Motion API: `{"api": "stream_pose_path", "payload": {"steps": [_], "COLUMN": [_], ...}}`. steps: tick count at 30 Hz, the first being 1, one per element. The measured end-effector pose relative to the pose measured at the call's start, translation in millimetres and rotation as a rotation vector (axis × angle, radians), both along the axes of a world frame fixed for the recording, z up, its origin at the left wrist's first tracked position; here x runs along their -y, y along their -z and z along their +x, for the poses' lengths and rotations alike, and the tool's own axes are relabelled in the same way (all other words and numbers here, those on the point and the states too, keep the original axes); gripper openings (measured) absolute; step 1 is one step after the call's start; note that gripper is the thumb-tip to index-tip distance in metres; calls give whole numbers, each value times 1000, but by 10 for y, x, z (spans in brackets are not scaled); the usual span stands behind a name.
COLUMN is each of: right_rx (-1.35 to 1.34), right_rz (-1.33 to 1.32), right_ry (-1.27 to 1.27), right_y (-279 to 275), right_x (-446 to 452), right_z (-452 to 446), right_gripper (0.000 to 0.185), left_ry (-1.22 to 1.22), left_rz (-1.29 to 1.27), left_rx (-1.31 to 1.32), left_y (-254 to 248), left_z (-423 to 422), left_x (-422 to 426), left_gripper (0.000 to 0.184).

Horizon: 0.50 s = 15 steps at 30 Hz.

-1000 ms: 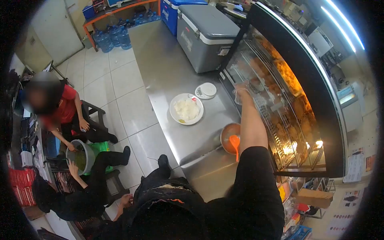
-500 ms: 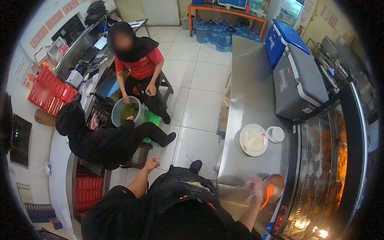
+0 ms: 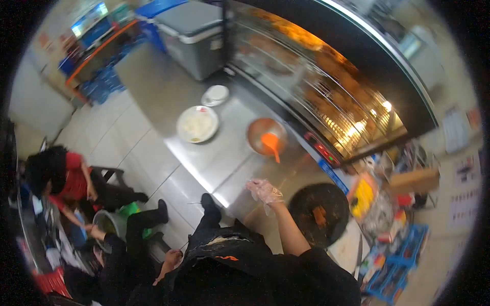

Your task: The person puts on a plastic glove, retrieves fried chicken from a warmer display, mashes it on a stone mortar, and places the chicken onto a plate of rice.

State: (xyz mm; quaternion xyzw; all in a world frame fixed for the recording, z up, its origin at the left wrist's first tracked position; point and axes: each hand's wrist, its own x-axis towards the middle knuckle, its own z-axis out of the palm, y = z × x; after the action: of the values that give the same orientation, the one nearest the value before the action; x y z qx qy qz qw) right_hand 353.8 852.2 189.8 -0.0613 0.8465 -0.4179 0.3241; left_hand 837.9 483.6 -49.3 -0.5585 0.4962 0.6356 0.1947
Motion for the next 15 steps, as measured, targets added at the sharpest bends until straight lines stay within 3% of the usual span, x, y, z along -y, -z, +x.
{"api": "stream_pose_path", "payload": {"steps": [2, 4, 8, 10, 11, 12, 14, 15], "right_rx": [61, 102, 11, -4, -191, -196, -53, -61], "right_rz": [-102, -195, -44, -168, 58, 65, -997, -993], "right_ry": [78, 273, 304, 430, 285, 290, 626, 627], "right_y": [3, 304, 210, 109, -8, -2, 112, 159], "right_x": [-418, -813, -1441, -1643, -1711, -1774, -1880, -1959], "right_z": [125, 243, 374, 303, 204, 82, -216, -443], "right_gripper": [39, 26, 20, 23, 22, 22, 26, 26], "left_ry": [-4, 117, 142, 25, -49, -126, -156, -189], "left_rz": [80, -109, -385, -556, -517, -480, -456, -510], "left_rx": [-80, -121, -284, -401, -435, -469, -426, -453], "left_y": [76, 161, 258, 93, -65, -216, -505, -223], "left_z": [-51, -429, -1631, -2375, -2750, -3101, -3691, -3942], "left_x": [32, -12, -161, -390, -496, -594, -790, -798], "left_gripper": [20, 23, 39, 50, 54, 59, 66, 68]}}
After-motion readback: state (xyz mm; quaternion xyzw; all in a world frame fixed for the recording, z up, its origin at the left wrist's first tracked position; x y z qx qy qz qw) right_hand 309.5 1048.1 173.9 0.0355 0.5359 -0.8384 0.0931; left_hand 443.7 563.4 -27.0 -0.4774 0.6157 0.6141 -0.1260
